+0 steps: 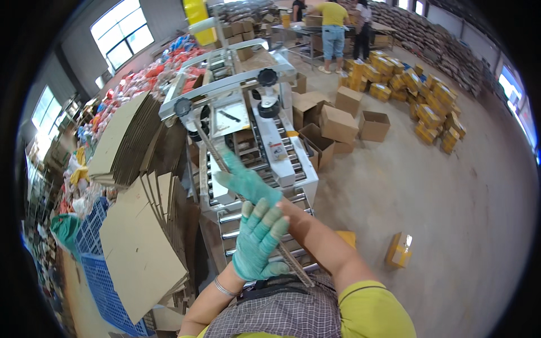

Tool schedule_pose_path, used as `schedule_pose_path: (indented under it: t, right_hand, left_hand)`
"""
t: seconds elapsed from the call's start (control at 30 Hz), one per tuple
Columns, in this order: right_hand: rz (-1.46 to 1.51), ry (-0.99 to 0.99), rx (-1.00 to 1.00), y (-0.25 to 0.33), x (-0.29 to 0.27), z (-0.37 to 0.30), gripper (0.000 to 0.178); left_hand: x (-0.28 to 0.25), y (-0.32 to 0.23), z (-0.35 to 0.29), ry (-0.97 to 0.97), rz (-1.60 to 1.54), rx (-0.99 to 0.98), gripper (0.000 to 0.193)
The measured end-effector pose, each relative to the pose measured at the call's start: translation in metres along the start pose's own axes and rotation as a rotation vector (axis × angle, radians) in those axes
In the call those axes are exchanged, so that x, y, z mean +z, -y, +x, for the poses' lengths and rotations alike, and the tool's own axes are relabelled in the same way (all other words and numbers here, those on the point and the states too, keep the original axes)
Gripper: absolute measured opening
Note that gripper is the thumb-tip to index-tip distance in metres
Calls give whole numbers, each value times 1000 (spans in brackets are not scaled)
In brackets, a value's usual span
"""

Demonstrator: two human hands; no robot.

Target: The person picks flat cardboard sheets, folds them into box shapes, and places them onto a conveyor machine that applies tape to seal the boxes. The finished boxes are then moved off the conveyor and stacked on the floor.

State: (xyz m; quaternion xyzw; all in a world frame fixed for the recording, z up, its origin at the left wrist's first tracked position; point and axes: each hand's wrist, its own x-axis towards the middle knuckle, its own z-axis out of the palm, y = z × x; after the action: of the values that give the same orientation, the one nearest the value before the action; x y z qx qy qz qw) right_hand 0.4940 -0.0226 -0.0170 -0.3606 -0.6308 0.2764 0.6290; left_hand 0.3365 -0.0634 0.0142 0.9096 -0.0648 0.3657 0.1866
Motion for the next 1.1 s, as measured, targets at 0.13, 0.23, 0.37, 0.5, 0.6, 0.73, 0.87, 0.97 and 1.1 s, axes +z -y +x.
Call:
schedule_pose_path:
  t: [0.13,0.23,0.37,0.5,0.6,0.73,0.87,0.97,1.1]
  right_hand:
    - [270,-230,212,4,-27,14,79]
    - [-71,-177,236,15,-50,24,82]
    - [-860,11,245,54,-71,61,53]
    - [-1437,322,208,73,-88,68,22]
    - [-1549,492,235,93,-88,61,16]
    - [-1479,642,238,99,-103,81,16]
    - [-1652,650,267,91,-92,84,11]
    - [-1646,594,218,92,-95,85,10]
    - [-1592,495,205,96,-99,72,9]
  left_hand:
    - [-18,6,-8,68,128,14,64]
    - [-43,-12,-12,86,331,-29,47]
    - [-90,-28,-28,245,440,-362,32]
    - [-100,-38,-25,320,542,-613,33]
    - [-90,-39,-2,449,501,-494,27]
    - [-91,-24,2,477,498,-526,28]
    - [-77,-11,1,309,496,-425,28]
    - [-58,1,10,348,587,-466,34]
    - [-65,-1,-9,269,593,-463,42]
